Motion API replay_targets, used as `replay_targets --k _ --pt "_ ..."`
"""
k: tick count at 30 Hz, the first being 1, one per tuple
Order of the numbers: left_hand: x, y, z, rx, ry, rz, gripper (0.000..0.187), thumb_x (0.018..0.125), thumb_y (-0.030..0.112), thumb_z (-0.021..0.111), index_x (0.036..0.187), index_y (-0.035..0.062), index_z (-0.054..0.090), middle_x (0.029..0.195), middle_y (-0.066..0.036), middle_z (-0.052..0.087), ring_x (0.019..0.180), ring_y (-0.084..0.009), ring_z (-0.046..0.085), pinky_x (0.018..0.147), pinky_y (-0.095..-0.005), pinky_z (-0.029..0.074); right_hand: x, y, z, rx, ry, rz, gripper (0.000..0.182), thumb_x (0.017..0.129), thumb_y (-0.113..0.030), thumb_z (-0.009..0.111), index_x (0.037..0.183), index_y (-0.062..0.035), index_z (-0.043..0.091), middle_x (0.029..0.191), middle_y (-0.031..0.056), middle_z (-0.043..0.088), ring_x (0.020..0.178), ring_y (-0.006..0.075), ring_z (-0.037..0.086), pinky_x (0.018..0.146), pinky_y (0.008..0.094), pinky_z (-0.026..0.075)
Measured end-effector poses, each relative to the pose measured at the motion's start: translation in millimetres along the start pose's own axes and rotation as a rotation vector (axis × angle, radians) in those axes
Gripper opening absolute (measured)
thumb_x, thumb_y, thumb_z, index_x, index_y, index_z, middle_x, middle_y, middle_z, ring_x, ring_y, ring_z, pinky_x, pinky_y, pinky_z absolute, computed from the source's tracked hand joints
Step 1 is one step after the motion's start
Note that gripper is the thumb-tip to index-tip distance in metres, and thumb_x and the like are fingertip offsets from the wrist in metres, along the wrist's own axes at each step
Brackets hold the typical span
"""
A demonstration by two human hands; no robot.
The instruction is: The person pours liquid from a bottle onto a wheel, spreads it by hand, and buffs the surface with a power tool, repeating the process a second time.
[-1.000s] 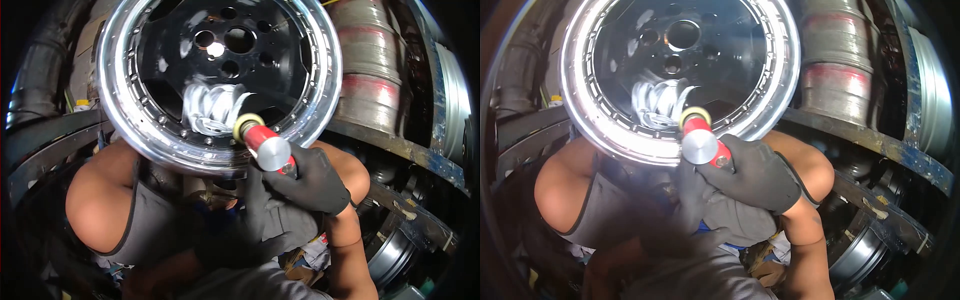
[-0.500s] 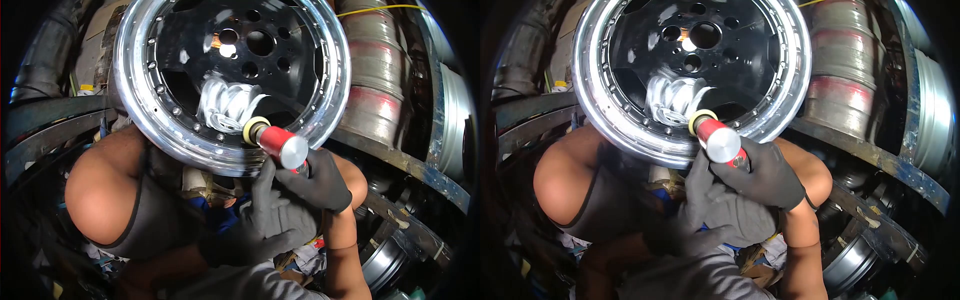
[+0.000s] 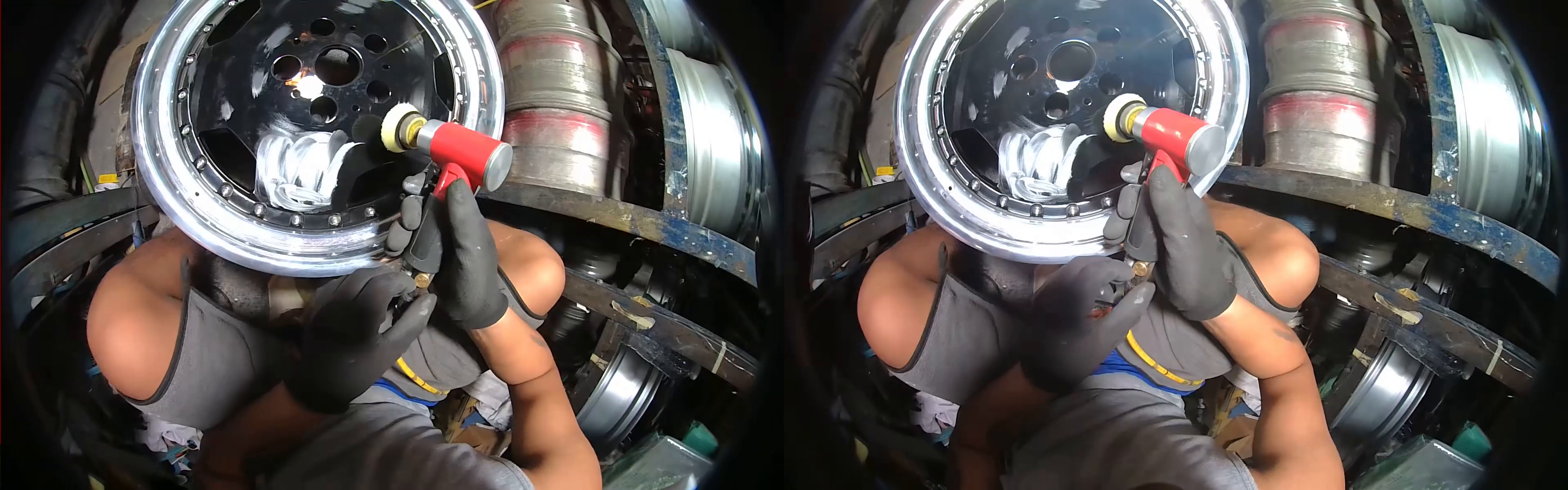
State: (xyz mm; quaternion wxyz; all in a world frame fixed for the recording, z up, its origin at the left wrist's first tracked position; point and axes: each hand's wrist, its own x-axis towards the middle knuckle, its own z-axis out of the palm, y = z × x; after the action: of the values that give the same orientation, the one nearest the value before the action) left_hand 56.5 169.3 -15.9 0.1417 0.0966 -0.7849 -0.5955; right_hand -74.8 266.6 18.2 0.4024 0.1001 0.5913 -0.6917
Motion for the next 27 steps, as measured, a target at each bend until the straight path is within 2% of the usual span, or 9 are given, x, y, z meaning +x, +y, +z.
replay_targets --k 1,13,27 --pt "1.6 -0.7 -0.2 0.039 0.019 0.023 0.03 0.083 0.012 0.085 0.105 0.007 0.065 0.091 -0.01 0.068 0.081 -0.0298 0.07 0.071 -0.0417 0.055 -1.2 2.7 1.1 0.002 -0.008 -0.016 0.051 0.111 -0.051 0.042 0.127 -0.0024 0.051 0.092 0.0092 0.064 0.082 0.0152 0.064 0.074 0.0307 0.054" --pt "5.5 -3.2 -4.4 0.138 0.036 0.141 0.034 0.084 0.013 0.084 0.109 0.0068 0.062 0.09 -0.008 0.067 0.081 -0.029 0.069 0.069 -0.0416 0.055 -5.8 7.6 12.0 0.002 0.048 -0.056 0.047 0.112 -0.043 0.046 0.133 -0.0008 0.049 0.092 0.0063 0.061 0.081 0.0127 0.062 0.073 0.0285 0.053" --pt "9.1 4.4 -10.2 0.092 -0.025 0.022 0.019 0.089 0.019 0.078 0.099 0.0065 0.067 0.082 -0.009 0.066 0.077 -0.029 0.068 0.069 -0.0429 0.054 -2.4 13.4 9.5 0.055 0.069 -0.041 0.044 0.111 -0.042 0.05 0.13 -0.0029 0.05 0.093 0.0042 0.058 0.08 0.0122 0.062 0.073 0.0284 0.054"
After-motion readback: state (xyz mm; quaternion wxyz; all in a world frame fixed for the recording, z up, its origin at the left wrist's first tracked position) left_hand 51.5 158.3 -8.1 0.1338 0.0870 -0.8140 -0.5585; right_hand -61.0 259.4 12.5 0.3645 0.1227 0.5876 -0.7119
